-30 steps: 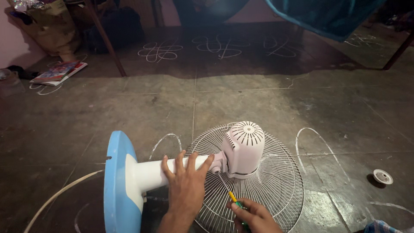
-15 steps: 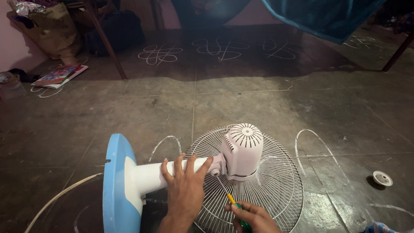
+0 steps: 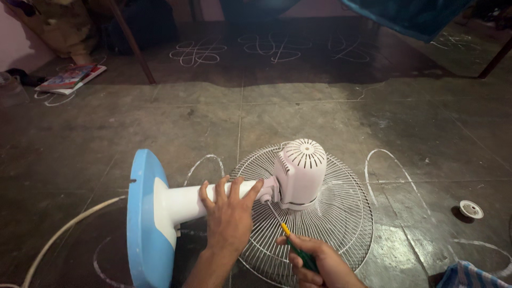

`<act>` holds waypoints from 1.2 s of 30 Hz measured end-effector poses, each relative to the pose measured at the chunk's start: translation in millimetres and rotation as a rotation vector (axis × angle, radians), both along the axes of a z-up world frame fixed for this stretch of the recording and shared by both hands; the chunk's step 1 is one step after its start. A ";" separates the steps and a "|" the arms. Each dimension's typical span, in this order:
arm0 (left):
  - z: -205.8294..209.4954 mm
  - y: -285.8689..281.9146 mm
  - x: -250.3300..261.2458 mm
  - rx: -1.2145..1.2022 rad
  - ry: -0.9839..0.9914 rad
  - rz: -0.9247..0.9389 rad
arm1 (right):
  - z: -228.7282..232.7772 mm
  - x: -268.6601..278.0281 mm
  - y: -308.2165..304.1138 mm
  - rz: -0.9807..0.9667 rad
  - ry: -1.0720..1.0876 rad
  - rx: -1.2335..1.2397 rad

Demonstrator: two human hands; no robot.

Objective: The person uses a screwdriver to remove a screw from the neck of a table fan, then detaches the motor housing from the stand. The removed screw and a small plastic piece are placed on the floor.

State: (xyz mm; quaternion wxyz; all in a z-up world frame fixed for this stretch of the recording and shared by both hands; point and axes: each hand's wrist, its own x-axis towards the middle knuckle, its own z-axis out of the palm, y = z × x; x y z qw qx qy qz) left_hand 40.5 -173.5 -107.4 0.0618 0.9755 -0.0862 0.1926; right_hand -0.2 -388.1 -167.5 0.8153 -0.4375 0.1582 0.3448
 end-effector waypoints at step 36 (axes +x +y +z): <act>-9.3 -5.4 -2.2 -0.173 -0.171 0.003 | 12.6 -24.7 28.5 -0.088 -0.159 -0.076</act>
